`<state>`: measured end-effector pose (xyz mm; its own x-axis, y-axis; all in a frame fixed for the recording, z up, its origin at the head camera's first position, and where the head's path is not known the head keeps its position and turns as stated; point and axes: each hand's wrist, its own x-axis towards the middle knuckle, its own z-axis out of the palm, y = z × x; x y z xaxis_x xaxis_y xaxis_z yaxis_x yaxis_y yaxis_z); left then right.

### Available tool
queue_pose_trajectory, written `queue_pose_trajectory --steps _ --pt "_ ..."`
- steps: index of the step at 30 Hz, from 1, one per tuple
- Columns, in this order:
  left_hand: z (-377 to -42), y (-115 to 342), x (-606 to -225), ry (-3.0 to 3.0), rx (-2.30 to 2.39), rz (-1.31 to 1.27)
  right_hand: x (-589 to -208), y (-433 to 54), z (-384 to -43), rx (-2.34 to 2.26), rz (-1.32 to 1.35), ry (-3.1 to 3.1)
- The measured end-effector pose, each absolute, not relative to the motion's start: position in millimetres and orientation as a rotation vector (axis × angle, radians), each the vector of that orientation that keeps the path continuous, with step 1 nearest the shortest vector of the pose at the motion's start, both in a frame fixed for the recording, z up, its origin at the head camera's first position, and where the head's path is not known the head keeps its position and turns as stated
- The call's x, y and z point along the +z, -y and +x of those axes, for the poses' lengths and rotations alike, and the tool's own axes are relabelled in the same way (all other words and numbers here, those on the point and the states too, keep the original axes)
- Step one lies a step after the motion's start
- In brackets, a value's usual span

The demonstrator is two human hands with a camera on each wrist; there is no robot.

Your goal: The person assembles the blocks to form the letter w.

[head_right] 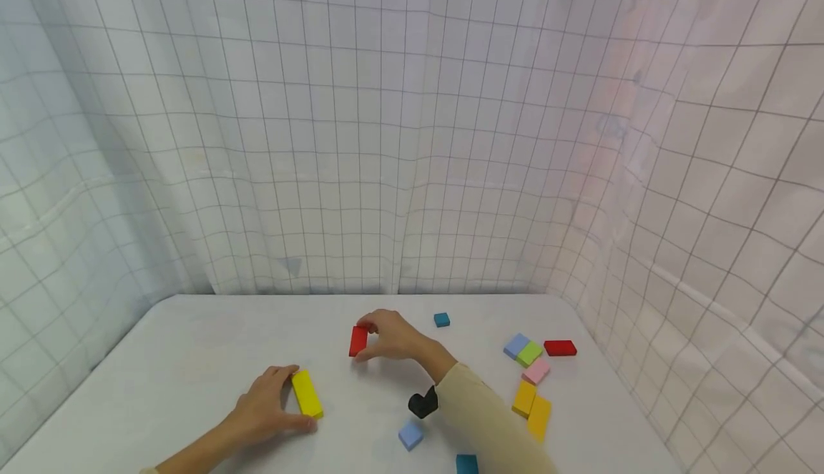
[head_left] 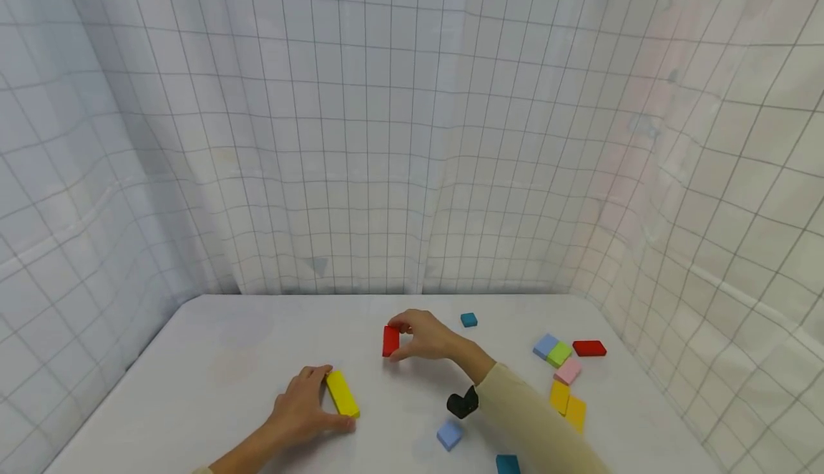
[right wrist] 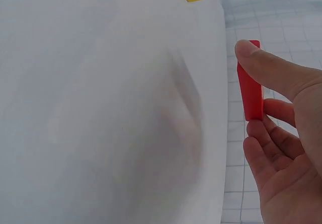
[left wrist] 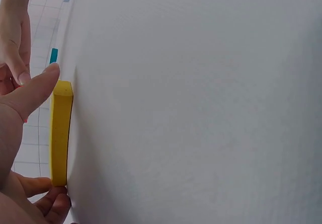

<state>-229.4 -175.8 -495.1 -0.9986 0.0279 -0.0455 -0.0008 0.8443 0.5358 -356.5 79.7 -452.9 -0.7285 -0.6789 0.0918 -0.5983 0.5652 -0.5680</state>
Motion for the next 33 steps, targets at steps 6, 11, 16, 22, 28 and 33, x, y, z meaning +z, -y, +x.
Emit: queue_pose_trajectory --steps 6,11,16,22,28,33 --pt "-228.0 177.9 -495.1 -2.954 0.942 0.018 -459.9 -50.4 -360.8 -0.886 -1.133 -2.602" --pt "-227.8 180.1 -497.1 -2.959 0.977 0.016 -463.8 -26.2 -362.8 -0.853 -1.171 -2.583" --pt "-227.5 179.6 -495.4 -2.975 0.975 0.025 -465.9 -5.3 -365.3 -0.805 -1.2 -2.549" --pt "-226.8 177.7 -494.3 -3.002 0.948 0.04 -472.3 10.3 -366.1 -0.727 -1.173 -2.545" --pt "-225.5 176.4 -494.9 -3.002 0.952 0.036 -475.6 10.7 -363.3 -0.74 -1.095 -2.496" --pt "-223.8 176.4 -493.7 -3.001 0.951 0.028 -479.5 5.9 -365.5 -0.889 -0.946 -2.444"
